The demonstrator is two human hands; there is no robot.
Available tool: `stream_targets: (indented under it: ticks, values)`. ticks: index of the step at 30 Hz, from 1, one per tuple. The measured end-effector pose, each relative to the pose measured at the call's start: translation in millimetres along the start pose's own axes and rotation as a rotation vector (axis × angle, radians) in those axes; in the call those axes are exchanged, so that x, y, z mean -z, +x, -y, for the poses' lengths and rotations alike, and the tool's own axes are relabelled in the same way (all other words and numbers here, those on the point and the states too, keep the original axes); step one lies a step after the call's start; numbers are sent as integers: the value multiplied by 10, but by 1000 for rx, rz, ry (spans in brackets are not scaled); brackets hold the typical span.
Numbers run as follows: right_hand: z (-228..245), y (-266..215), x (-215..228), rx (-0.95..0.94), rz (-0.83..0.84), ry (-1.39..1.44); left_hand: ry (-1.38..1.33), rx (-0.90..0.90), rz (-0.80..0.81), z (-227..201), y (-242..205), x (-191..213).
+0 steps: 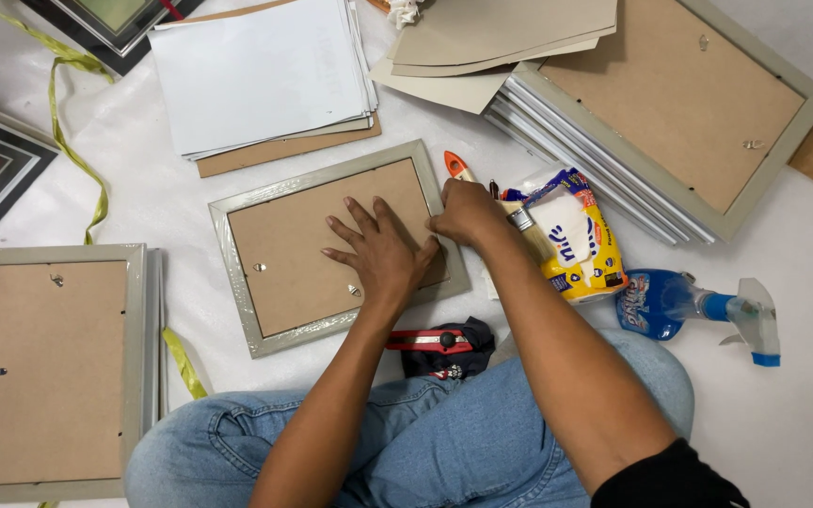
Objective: Assembling and cleaning picture frames with artwork
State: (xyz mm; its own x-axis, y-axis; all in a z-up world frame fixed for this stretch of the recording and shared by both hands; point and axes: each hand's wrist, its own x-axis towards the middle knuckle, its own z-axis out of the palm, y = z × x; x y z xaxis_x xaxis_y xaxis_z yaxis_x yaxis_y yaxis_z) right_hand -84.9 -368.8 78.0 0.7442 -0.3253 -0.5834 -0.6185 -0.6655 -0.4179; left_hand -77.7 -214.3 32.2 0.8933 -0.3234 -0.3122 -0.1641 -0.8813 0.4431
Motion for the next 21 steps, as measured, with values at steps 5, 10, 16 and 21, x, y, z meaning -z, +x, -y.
stream_targets:
  ticks: [5, 10, 16, 21]
  values:
    - [-30, 89, -120, 22, -47, -7, -27, 7, 58, -97, -108, 359]
    - [94, -46, -30, -5, -15, -2, -139, -55, 109, 334, 65, 810]
    - [338, -161, 25, -54, 31, -76, 39, 35, 50, 939, -281, 1625]
    - [374, -188, 60, -79, 49, -69, -9, 388, 82, 1797, -188, 1395]
